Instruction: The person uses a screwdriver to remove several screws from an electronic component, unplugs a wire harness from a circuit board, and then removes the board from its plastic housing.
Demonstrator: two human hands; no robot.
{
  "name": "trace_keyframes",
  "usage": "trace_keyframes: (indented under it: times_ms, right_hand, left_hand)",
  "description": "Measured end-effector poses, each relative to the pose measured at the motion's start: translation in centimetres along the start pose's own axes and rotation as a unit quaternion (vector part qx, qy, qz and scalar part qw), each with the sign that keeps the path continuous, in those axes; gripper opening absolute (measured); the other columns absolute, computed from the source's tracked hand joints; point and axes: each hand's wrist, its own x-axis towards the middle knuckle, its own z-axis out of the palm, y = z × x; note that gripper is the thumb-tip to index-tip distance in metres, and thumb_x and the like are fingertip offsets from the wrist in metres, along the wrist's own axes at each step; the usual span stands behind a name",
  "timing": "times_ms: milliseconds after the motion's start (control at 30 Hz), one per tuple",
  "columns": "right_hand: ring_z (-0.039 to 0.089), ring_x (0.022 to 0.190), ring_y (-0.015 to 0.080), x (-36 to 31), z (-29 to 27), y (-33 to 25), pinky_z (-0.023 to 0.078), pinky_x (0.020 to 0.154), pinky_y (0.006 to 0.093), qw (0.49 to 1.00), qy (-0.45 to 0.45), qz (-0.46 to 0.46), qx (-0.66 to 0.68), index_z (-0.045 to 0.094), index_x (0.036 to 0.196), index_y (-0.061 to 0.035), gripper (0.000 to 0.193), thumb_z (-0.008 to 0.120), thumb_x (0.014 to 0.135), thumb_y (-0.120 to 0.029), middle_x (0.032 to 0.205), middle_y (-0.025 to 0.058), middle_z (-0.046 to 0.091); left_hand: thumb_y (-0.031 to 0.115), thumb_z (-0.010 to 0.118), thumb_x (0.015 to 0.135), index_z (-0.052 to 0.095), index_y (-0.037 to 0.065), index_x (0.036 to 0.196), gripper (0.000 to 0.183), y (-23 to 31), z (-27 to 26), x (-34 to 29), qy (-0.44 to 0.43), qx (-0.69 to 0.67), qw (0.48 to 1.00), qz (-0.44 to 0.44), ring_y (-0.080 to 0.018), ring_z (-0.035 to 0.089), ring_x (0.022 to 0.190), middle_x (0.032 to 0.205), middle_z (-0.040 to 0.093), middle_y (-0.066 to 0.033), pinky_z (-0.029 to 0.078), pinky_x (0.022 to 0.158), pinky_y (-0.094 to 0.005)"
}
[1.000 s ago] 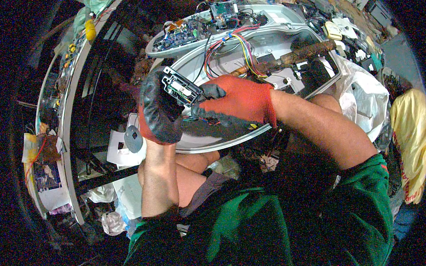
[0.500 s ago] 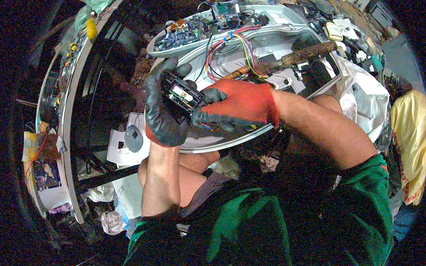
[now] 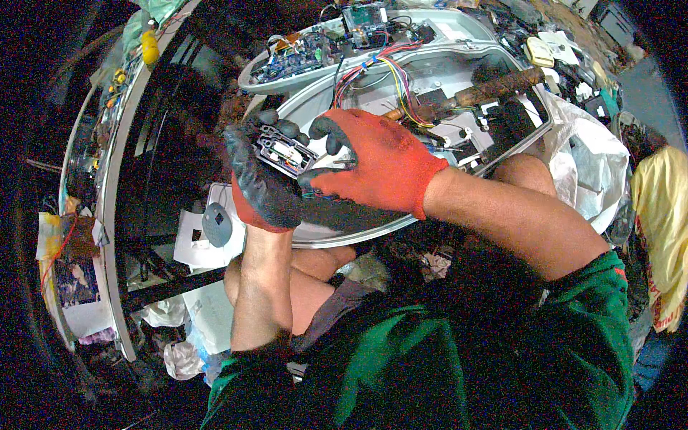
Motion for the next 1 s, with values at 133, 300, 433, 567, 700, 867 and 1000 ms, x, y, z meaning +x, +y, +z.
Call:
trace_keyframes:
  times_ms: [133, 300, 433, 567, 700, 867, 1000]
  right_hand:
    - [0.06, 0.102, 0.0405, -0.1, 0.1, -0.1, 0.048, 0.089, 0.0448, 1.0, 0.019, -0.001, -0.01, 0.055, 0.118, -0.0017, 0.059, 0.074, 0.074, -0.037, 0.11, 0.0245, 0.061]
    - [0.059, 0.103, 0.042, -0.4, -0.1, -1.2, 0.048, 0.088, 0.0466, 1.0, 0.004, 0.025, -0.01, 0.055, 0.117, -0.0026, 0.056, 0.073, 0.075, -0.036, 0.109, 0.0242, 0.061]
    - [0.059, 0.102, 0.042, -0.5, 0.3, -1.1, 0.048, 0.088, 0.0468, 0.999, 0.034, 0.016, -0.029, 0.056, 0.115, -0.0029, 0.053, 0.072, 0.076, -0.035, 0.107, 0.0236, 0.061]
    - [0.062, 0.094, 0.0387, -0.3, 0.4, -0.7, 0.049, 0.083, 0.0425, 0.998, 0.057, -0.028, -0.029, 0.054, 0.12, -0.0016, 0.059, 0.078, 0.072, -0.027, 0.103, 0.0204, 0.062]
    - [0.06, 0.098, 0.0406, -0.3, 0.5, -1.0, 0.049, 0.087, 0.0444, 0.999, 0.036, -0.019, 0.006, 0.056, 0.116, -0.0011, 0.056, 0.075, 0.074, -0.033, 0.104, 0.0226, 0.062]
    - [0.061, 0.1, 0.0398, -0.2, 0.5, -0.6, 0.049, 0.088, 0.0438, 0.998, 0.008, -0.015, 0.064, 0.055, 0.117, -0.0009, 0.06, 0.077, 0.073, -0.034, 0.104, 0.0228, 0.062]
    - [0.062, 0.1, 0.0374, -0.4, 0.6, -0.6, 0.049, 0.088, 0.0418, 0.998, 0.02, -0.038, 0.042, 0.048, 0.13, -0.0017, 0.076, 0.081, 0.069, -0.031, 0.11, 0.0221, 0.061]
  left_hand:
    - [0.052, 0.038, 0.101, 0.054, 0.003, 0.115, 0.054, -0.5, -0.3, 0.0, -0.029, 0.032, 0.999, 0.029, -0.0146, 0.06, 0.083, 0.093, 0.062, -0.0076, 0.05, 0.074, -0.0289]
    - [0.049, 0.038, 0.102, 0.052, 0.003, 0.119, 0.051, -0.7, -0.1, -0.4, -0.034, 0.091, 0.994, 0.055, -0.014, 0.058, 0.085, 0.098, 0.06, -0.0072, 0.049, 0.074, -0.0283]
    - [0.049, 0.039, 0.102, 0.051, 0.004, 0.122, 0.051, -1.3, -0.2, -0.5, -0.057, 0.136, 0.985, 0.089, -0.0135, 0.056, 0.086, 0.101, 0.058, -0.0072, 0.048, 0.074, -0.028]
    - [0.039, 0.045, 0.101, 0.053, 0.006, 0.117, 0.038, -1.3, 0.2, -0.6, -0.039, 0.196, 0.97, 0.135, -0.0174, 0.057, 0.086, 0.096, 0.06, -0.0096, 0.05, 0.075, -0.0319]
    - [0.042, 0.048, 0.098, 0.052, 0.005, 0.118, 0.042, -0.7, 0.2, -0.4, -0.025, 0.205, 0.968, 0.144, -0.0144, 0.056, 0.083, 0.093, 0.058, -0.0082, 0.047, 0.07, -0.0287]
    - [0.057, 0.044, 0.097, 0.053, 0.004, 0.117, 0.057, -0.6, -0.1, -0.3, -0.025, 0.248, 0.952, 0.179, -0.0105, 0.054, 0.075, 0.087, 0.057, -0.0051, 0.043, 0.063, -0.0245]
    - [0.061, 0.041, 0.097, 0.054, 0.005, 0.116, 0.061, -0.2, -0.3, 0.0, -0.039, 0.153, 0.986, 0.053, -0.0123, 0.056, 0.066, 0.082, 0.058, -0.0058, 0.045, 0.058, -0.0258]
